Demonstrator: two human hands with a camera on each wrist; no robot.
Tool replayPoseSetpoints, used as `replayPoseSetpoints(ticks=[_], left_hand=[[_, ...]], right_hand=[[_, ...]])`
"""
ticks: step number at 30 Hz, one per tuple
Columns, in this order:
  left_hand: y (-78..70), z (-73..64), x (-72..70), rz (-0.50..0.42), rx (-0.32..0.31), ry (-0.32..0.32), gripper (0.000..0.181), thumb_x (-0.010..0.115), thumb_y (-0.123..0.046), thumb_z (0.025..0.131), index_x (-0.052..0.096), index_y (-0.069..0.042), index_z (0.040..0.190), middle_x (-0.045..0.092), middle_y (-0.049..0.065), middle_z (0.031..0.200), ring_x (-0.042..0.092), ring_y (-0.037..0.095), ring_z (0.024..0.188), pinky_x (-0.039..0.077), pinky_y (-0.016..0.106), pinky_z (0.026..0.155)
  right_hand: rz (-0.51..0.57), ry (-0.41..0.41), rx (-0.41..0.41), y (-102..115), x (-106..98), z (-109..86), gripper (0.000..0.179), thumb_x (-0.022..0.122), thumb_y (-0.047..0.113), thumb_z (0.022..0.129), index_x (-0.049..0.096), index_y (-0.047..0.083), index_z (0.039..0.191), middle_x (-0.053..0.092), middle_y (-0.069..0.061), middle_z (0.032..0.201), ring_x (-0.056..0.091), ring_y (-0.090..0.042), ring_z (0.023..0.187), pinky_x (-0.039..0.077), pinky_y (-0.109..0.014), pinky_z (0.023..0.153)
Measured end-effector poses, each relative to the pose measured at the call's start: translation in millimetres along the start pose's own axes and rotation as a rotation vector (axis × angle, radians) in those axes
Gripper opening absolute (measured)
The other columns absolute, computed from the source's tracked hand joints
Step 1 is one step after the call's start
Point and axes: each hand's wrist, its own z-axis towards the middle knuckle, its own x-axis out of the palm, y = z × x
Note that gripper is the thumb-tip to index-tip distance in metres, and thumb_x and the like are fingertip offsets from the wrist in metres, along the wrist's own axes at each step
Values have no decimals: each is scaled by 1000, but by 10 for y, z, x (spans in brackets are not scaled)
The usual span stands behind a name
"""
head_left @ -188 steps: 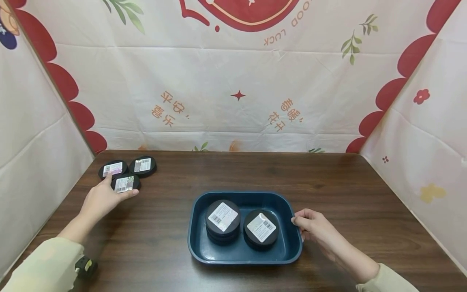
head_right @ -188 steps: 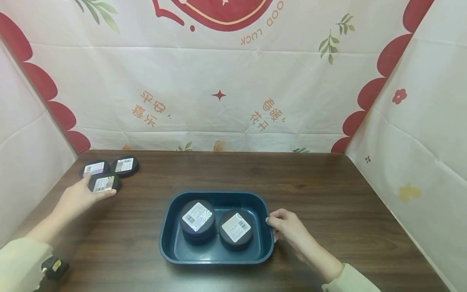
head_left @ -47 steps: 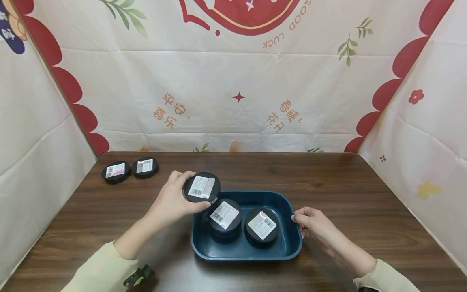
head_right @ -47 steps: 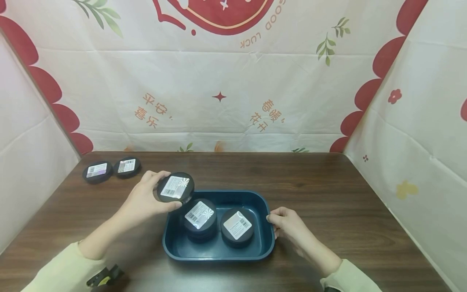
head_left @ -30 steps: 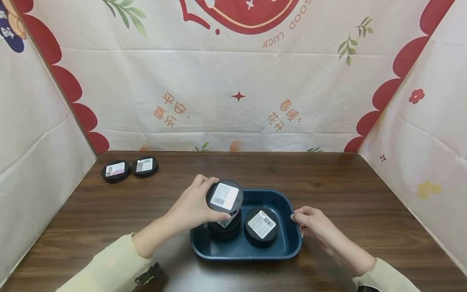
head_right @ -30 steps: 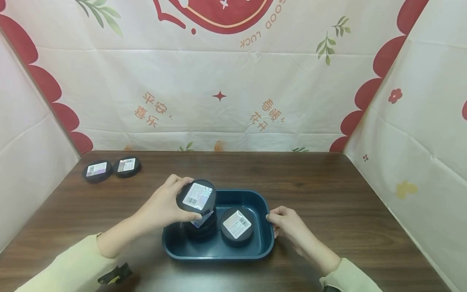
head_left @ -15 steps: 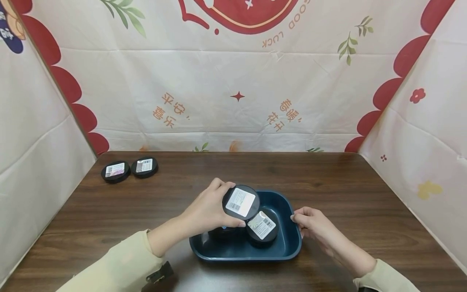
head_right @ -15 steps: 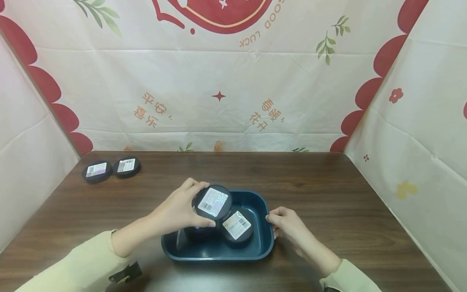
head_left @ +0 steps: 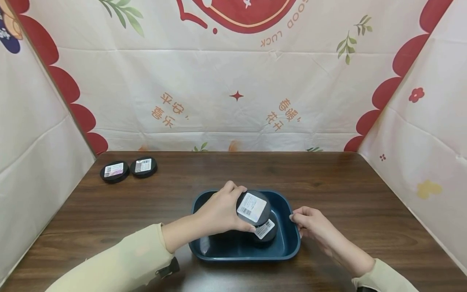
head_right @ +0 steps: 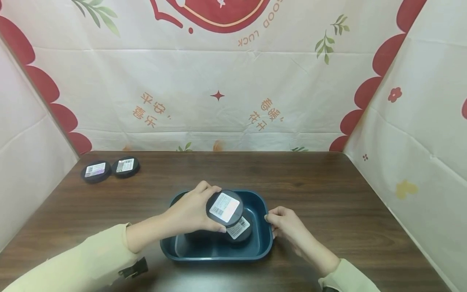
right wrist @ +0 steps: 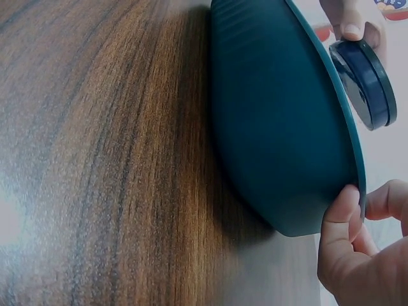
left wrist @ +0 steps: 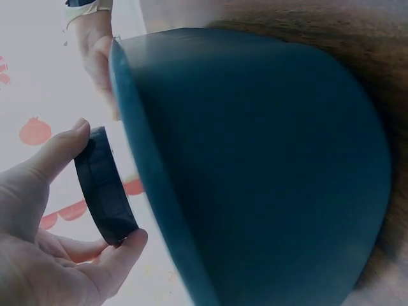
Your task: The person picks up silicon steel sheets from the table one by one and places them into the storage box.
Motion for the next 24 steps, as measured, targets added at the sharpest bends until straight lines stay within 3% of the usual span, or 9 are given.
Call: replayPoseSetpoints(ticks=[14, 24], left_hand=[[-84, 99, 100, 112, 40, 105, 94, 83, -51, 61, 47, -4, 134, 50, 7, 110, 49, 9, 73, 43, 18, 60], [-120, 163, 174, 157, 103, 140, 92, 81, -51, 63, 48, -2, 133, 50, 6, 111, 48, 9, 81, 44, 17, 66]], right_hand=[[6, -6, -1, -5, -5, 8, 22, 52, 9, 86, 50, -9, 99, 46, -3, 70, 48, -15, 62, 47, -28, 56], [7, -4, 1, -5, -10, 8, 23, 53, 10, 87, 50, -8, 100, 45, -3, 71, 47, -16, 61, 46, -28, 55]])
